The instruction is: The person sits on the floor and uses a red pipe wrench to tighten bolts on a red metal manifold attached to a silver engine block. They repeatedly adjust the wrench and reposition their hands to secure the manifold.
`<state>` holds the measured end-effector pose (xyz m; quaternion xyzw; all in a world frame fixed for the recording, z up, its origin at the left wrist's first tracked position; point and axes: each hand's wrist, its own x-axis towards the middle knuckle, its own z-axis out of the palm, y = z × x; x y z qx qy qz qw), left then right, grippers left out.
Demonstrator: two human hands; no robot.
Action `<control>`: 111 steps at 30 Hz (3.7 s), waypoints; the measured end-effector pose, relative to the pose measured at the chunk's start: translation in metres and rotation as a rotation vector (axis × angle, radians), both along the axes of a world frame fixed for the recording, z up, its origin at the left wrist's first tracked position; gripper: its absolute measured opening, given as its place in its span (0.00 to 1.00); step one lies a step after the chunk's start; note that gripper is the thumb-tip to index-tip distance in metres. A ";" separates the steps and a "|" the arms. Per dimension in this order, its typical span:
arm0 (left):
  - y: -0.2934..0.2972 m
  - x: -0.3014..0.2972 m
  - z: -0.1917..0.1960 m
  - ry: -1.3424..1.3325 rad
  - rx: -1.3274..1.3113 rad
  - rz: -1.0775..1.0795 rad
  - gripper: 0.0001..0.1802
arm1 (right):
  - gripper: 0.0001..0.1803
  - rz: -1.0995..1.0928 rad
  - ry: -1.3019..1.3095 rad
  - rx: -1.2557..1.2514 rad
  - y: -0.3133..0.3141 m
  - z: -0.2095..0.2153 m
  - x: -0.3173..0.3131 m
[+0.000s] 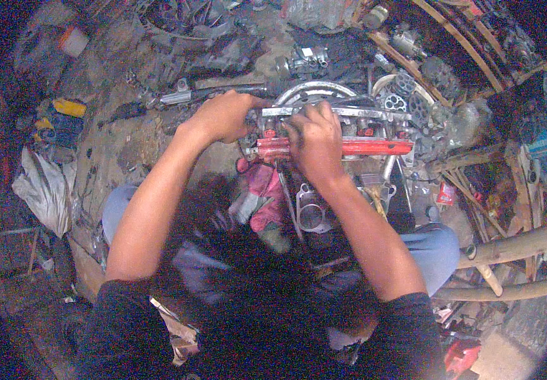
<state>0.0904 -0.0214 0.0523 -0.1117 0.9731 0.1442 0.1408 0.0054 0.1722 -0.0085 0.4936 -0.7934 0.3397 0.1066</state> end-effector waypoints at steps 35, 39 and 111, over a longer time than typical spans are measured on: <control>0.039 0.020 -0.027 0.646 0.180 -0.020 0.07 | 0.23 -0.225 -0.363 -0.198 0.018 -0.002 -0.067; 0.042 0.026 -0.034 0.638 0.120 0.016 0.07 | 0.21 -0.247 -0.383 -0.076 0.015 0.002 -0.052; 0.019 0.008 -0.005 0.445 -0.267 -0.546 0.10 | 0.21 -0.290 -0.274 0.193 0.013 0.015 -0.049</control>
